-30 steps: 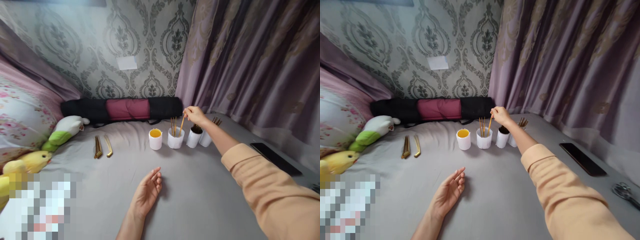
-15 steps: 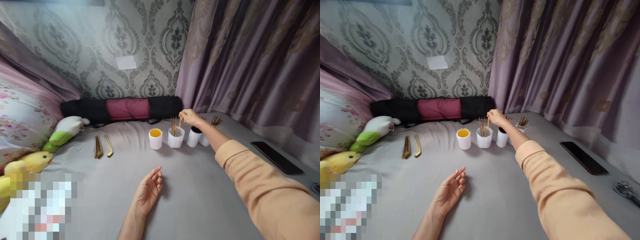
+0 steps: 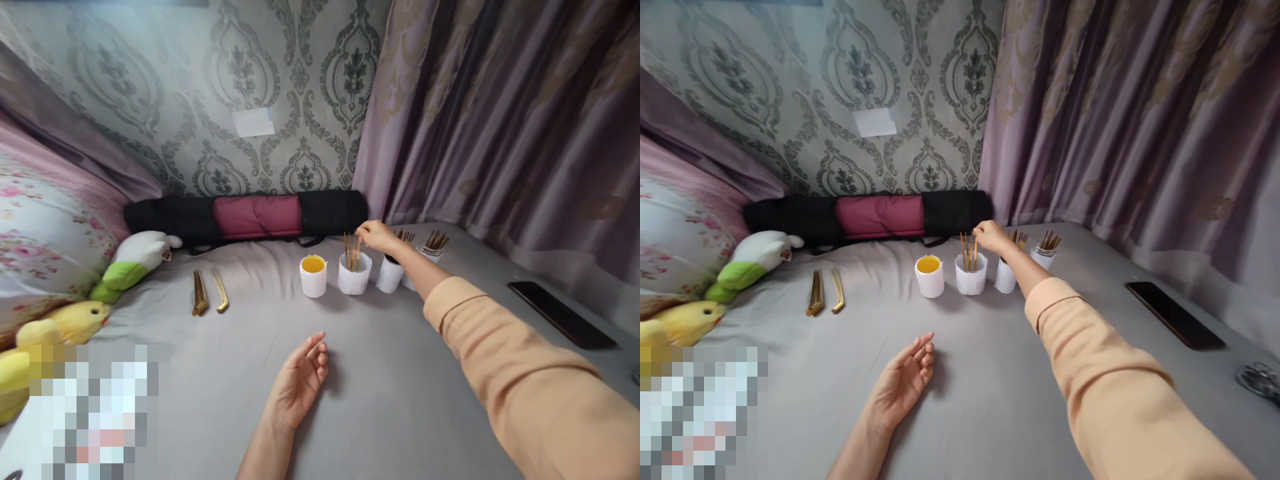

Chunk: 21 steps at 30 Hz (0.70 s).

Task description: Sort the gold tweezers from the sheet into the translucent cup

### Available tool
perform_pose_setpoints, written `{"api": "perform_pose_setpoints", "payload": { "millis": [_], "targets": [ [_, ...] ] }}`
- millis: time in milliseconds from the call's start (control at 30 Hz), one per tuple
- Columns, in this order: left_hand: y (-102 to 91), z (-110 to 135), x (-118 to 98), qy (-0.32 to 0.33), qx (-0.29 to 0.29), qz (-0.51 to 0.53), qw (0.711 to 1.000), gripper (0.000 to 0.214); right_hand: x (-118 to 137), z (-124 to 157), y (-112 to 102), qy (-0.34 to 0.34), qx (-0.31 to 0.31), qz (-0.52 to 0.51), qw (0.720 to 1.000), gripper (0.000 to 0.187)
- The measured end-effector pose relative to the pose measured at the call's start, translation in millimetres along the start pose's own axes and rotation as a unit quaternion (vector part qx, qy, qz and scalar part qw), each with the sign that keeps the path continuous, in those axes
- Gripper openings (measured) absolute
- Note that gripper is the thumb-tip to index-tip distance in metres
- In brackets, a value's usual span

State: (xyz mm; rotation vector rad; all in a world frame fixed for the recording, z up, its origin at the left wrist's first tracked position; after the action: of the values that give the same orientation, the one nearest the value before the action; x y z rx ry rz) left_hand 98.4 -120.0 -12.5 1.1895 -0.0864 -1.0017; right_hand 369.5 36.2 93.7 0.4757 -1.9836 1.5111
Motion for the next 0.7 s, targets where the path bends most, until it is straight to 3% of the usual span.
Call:
{"api": "perform_pose_setpoints", "payload": {
  "millis": [400, 700],
  "targets": [
    [1.5, -1.2, -0.9, -0.005, 0.000, 0.004, 1.000, 0.025, 6.3, 2.6, 0.6, 0.027, 0.053, -0.123, 0.991, 0.010],
    [0.4, -2.6, -0.5, -0.004, 0.005, 0.004, 1.000, 0.025, 6.7, 0.2, 6.9, 0.006, 0.062, -0.085, 0.994, 0.017]
  ]
}}
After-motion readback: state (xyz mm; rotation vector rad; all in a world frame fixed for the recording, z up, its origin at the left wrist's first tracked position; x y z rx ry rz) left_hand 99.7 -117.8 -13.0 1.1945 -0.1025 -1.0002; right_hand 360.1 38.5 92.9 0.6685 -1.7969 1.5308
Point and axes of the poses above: each hand's wrist, its own z-axis away from the middle knuckle, its own y-axis out of the palm, x = y × z, the point moved 1 cm from there along -z, towards the middle knuckle, and after that the axes turned 2 degrees about y, right-handed, at the moved point
